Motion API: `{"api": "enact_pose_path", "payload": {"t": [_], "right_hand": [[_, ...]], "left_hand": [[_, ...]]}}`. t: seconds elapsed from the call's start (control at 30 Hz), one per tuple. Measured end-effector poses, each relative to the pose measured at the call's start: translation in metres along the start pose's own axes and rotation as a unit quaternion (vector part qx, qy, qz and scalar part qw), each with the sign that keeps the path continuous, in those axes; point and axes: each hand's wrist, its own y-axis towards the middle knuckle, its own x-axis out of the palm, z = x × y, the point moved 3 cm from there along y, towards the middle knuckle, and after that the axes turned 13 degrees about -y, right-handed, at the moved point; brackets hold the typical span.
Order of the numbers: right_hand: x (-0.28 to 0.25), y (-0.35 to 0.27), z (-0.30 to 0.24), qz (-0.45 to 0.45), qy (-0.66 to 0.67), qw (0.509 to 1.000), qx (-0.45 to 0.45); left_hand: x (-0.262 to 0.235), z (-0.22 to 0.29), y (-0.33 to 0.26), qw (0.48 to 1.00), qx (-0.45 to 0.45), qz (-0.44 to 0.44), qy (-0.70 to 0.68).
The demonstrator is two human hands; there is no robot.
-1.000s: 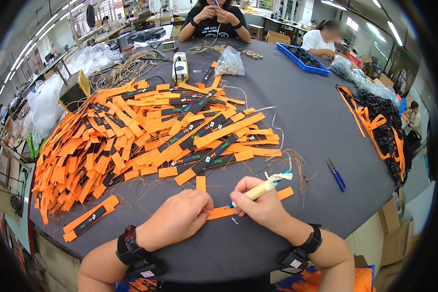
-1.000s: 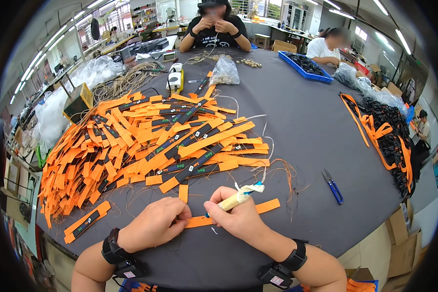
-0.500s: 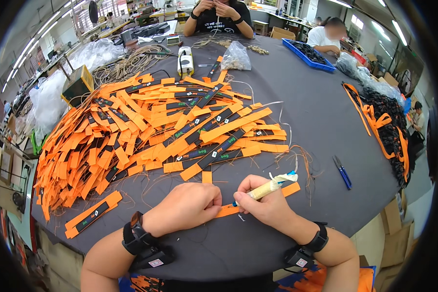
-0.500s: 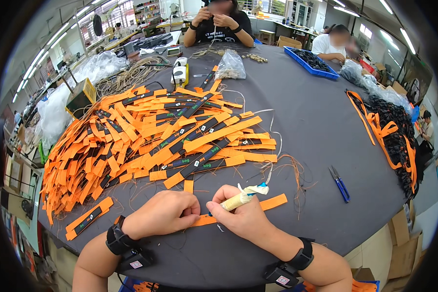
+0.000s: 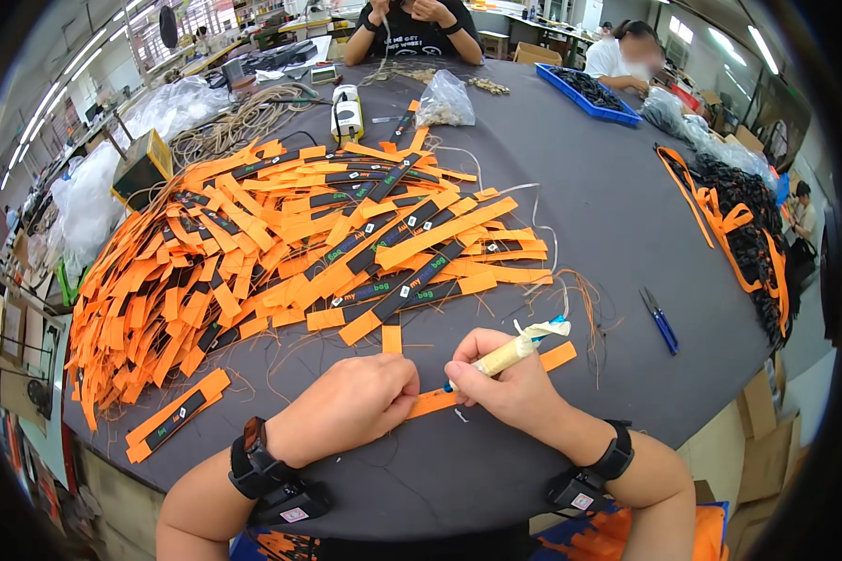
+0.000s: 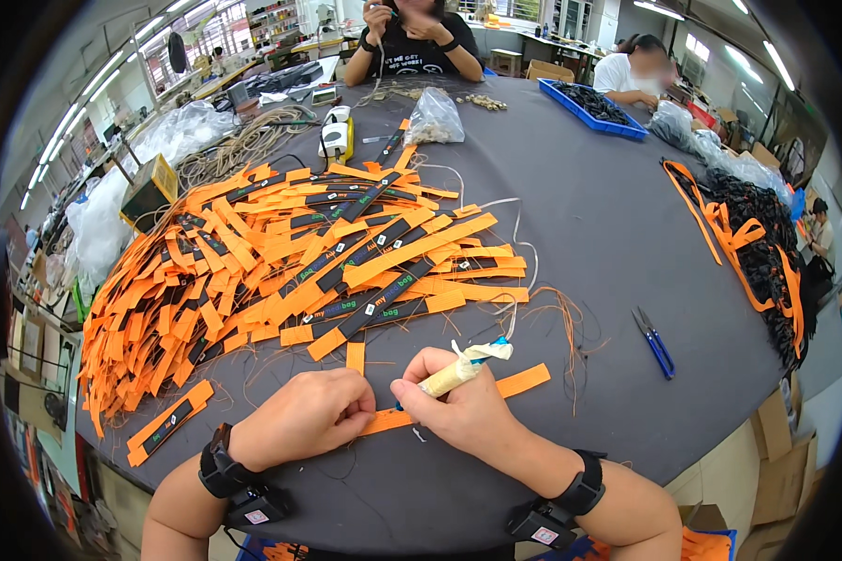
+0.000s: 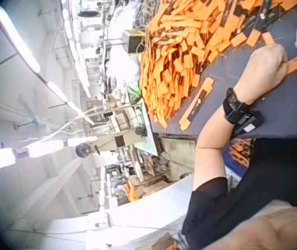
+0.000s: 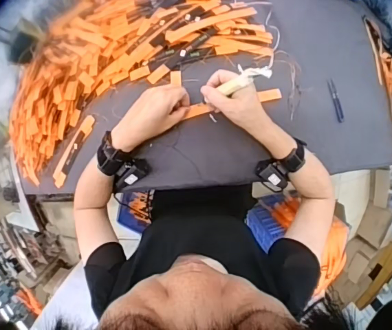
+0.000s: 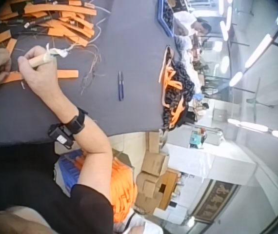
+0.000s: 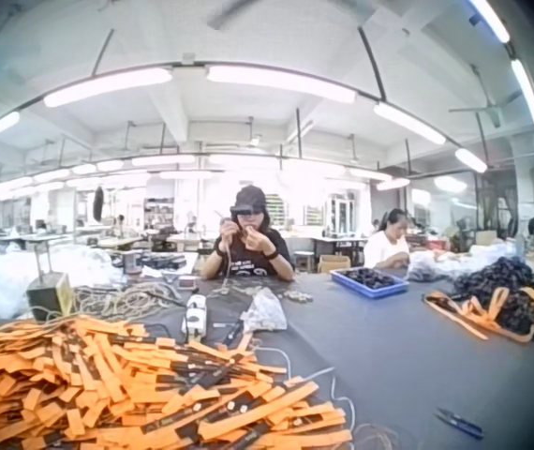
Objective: The person assembles orange lanyards by applying glue to the ends of the straps and attaching small black components. They repeatedly pick up lanyards from a pile, apply glue, attach the components, and place the finished items into a blue bin.
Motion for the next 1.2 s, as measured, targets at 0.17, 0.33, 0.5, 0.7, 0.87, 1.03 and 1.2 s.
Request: {"api": "enact_pose_path", "payload": {"t": [0.17,0.33,0.5,0.7,0.87,1.03,1.2], "right_hand": [[-0.0003,0.0006,-0.0051,0.000,0.025,0.999,0.022],[-0.0006,0.0000,-0.0040,-0.001,0.020,1.000,0.016],[0.0002,0.0005,-0.0005,-0.003,-0.006,1.000,-0.003],[0.0007,0.0007,-0.0001,-0.005,-0.011,1.000,-0.007],[0.0006,0.0002,0.0003,-0.007,-0.014,1.000,-0.009],[0.0014,0.0006,0.0025,-0.011,-0.027,0.999,-0.018],[0.0017,0.0002,0.0008,-0.012,-0.048,0.998,-0.030]], "left_hand": [[-0.0005,0.0005,0.0030,1.000,0.007,0.004,0.002],[0.0051,-0.0011,0.0018,0.999,0.025,-0.004,0.036],[0.0050,0.0001,0.0003,1.000,0.013,0.024,0.013],[0.0040,-0.0014,-0.0006,1.000,-0.007,0.021,-0.006],[0.0038,0.0016,0.0001,0.999,-0.031,0.015,-0.013],[0.0038,0.0010,0.0002,0.999,-0.043,0.017,-0.010],[0.0058,-0.0041,-0.0003,0.999,-0.030,0.031,-0.017]]}}
